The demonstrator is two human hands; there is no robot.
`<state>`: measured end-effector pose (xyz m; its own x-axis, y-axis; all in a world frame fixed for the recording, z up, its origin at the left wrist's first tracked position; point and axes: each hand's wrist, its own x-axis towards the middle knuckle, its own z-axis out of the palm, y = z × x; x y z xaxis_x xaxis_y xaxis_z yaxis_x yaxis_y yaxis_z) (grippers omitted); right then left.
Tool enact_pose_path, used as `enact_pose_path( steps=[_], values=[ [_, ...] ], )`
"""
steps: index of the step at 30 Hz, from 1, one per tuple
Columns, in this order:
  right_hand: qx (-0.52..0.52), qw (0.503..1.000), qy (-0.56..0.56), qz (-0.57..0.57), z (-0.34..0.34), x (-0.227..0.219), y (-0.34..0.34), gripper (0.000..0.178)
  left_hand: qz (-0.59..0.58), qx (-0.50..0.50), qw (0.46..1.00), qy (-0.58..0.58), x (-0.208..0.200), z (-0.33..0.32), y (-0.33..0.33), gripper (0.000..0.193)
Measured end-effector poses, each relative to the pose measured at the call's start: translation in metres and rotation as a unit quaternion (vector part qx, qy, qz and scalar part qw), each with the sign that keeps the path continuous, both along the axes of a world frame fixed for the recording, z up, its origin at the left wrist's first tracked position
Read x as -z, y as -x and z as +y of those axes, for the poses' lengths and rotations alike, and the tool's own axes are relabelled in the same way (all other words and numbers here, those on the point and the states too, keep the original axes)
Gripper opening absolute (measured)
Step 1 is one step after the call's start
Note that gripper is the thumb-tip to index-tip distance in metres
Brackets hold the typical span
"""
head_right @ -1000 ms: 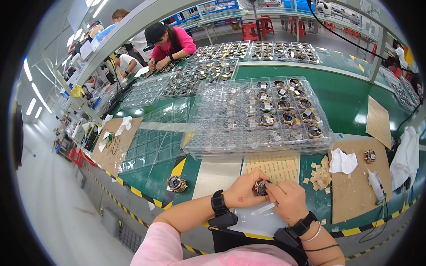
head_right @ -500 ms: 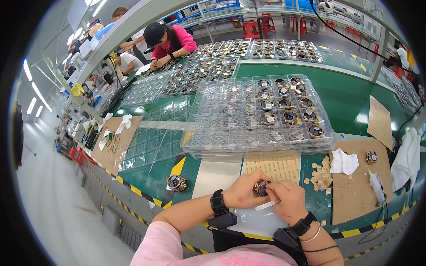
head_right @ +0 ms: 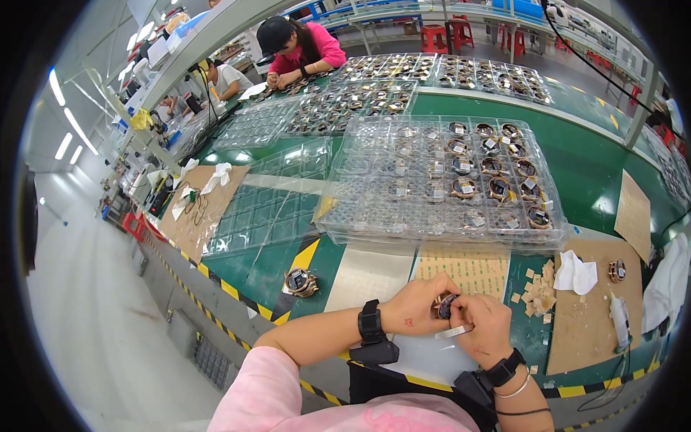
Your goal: Assembling electronic components into smartwatch casings using tweezers and manual placement.
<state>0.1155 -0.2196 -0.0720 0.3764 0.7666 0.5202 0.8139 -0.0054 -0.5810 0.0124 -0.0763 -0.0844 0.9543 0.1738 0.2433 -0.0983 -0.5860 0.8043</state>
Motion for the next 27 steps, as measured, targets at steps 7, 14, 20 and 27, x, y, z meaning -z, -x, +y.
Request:
enact_pose_path(
  steps=[7,14,20,27],
  values=[
    [-0.03,0.999,0.01,-0.01,-0.001,-0.003,-0.005,0.019,-0.021,0.017,0.999,0.036,0.004,0.002,-0.001,0.043],
    [-0.086,0.996,0.018,-0.019,-0.003,-0.007,-0.013,0.02,0.001,0.04,0.998,0.055,0.002,0.002,0.0,0.044],
    [-0.117,0.993,0.028,0.005,-0.005,-0.006,-0.016,0.021,-0.002,0.042,0.997,0.057,0.003,0.001,-0.002,0.044],
    [-0.123,0.992,0.003,0.035,-0.007,-0.005,-0.016,0.019,-0.012,-0.012,0.992,0.123,0.0,0.011,-0.004,0.045]
  ],
)
